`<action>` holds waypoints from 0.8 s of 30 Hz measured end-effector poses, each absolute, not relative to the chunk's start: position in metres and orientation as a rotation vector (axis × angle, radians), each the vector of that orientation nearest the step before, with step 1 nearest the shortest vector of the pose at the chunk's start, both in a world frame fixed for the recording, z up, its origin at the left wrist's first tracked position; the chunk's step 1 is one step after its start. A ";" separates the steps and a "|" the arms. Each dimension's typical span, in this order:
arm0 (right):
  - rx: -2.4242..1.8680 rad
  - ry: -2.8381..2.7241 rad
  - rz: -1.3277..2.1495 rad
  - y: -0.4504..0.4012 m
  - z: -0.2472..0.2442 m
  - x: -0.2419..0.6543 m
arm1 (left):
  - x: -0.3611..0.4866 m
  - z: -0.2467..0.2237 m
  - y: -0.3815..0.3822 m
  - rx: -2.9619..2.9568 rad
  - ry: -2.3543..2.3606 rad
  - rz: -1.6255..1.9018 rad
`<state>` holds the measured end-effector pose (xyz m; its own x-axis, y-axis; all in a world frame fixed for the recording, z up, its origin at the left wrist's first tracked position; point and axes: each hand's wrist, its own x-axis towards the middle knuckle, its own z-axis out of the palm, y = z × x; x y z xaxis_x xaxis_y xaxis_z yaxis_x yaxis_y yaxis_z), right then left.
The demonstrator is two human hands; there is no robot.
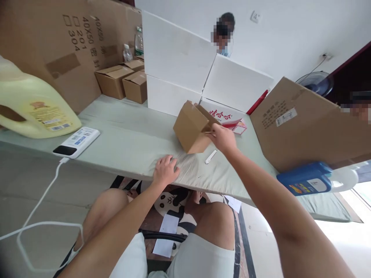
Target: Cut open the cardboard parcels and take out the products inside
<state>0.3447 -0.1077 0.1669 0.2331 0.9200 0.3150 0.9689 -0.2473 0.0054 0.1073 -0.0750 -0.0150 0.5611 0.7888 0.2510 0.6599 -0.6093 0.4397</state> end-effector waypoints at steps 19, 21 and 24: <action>-2.679 -0.886 -0.350 -0.227 0.121 0.559 | 0.116 -0.026 -0.066 2.628 1.285 0.518; -2.669 -0.870 -0.351 -0.204 0.119 0.574 | 0.116 -0.026 -0.065 2.637 1.285 0.497; -2.642 -0.854 -0.352 -0.168 0.116 0.595 | 0.116 -0.027 -0.064 2.661 1.286 0.472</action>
